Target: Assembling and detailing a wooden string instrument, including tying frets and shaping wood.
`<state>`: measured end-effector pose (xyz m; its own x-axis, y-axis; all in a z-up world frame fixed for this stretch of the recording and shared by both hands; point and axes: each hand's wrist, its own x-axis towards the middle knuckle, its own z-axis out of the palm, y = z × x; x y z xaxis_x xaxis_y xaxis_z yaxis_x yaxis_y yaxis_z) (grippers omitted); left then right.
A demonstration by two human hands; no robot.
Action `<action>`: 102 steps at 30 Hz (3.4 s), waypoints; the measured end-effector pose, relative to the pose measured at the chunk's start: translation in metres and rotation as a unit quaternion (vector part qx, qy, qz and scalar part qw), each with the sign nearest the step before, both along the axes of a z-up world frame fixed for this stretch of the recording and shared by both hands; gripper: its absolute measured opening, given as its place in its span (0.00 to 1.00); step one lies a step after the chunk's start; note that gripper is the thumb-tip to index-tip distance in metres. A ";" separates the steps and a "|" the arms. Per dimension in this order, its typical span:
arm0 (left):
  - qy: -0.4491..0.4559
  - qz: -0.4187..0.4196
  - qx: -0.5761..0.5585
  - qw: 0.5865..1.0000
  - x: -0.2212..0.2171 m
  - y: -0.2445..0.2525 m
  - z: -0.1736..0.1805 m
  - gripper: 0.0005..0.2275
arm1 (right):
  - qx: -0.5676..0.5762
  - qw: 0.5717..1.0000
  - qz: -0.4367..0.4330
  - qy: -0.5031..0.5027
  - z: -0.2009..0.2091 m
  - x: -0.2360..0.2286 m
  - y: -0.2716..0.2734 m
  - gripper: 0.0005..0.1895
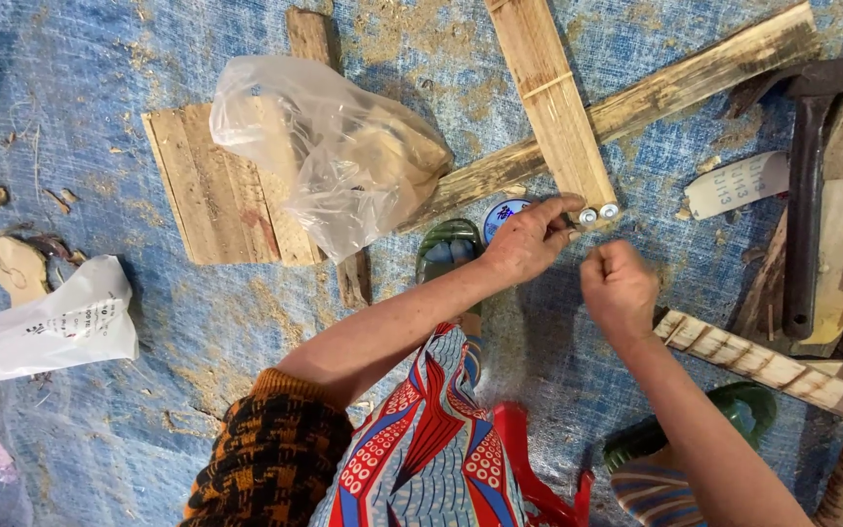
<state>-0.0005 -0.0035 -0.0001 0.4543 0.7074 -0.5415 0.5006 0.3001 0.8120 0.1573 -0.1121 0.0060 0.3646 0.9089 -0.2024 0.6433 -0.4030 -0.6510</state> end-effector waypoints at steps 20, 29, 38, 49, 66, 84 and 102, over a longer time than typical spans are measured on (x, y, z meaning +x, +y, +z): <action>-0.033 0.126 0.010 0.991 -0.025 0.016 0.006 0.14 | -0.002 0.970 0.198 -0.142 0.006 0.005 0.092 0.06; 0.012 0.073 0.044 0.996 -0.026 0.025 0.027 0.15 | -0.006 0.969 0.199 -0.144 0.031 0.032 0.099 0.03; 0.001 -0.036 0.163 0.986 -0.015 0.009 0.018 0.16 | 0.057 0.968 0.181 -0.166 0.043 0.031 0.067 0.04; -0.024 -0.026 0.023 0.999 -0.015 0.003 0.008 0.16 | 0.133 0.969 0.146 -0.151 0.018 0.033 0.045 0.02; -0.023 -0.028 0.018 0.999 -0.016 0.000 0.001 0.16 | 0.118 0.954 0.176 -0.212 0.001 0.030 0.013 0.02; 0.003 0.030 0.016 0.999 -0.015 0.003 0.001 0.16 | 0.090 0.972 0.178 -0.121 0.014 -0.020 0.042 0.02; 0.010 0.048 0.079 0.996 -0.028 0.019 0.027 0.15 | 0.058 0.960 0.222 -0.160 0.029 0.029 0.092 0.07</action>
<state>-0.0284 0.0159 0.0272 0.3711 0.8236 -0.4290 0.4926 0.2171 0.8428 0.1864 -0.0196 0.0352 -0.0373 0.9988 -0.0321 0.9097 0.0207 -0.4148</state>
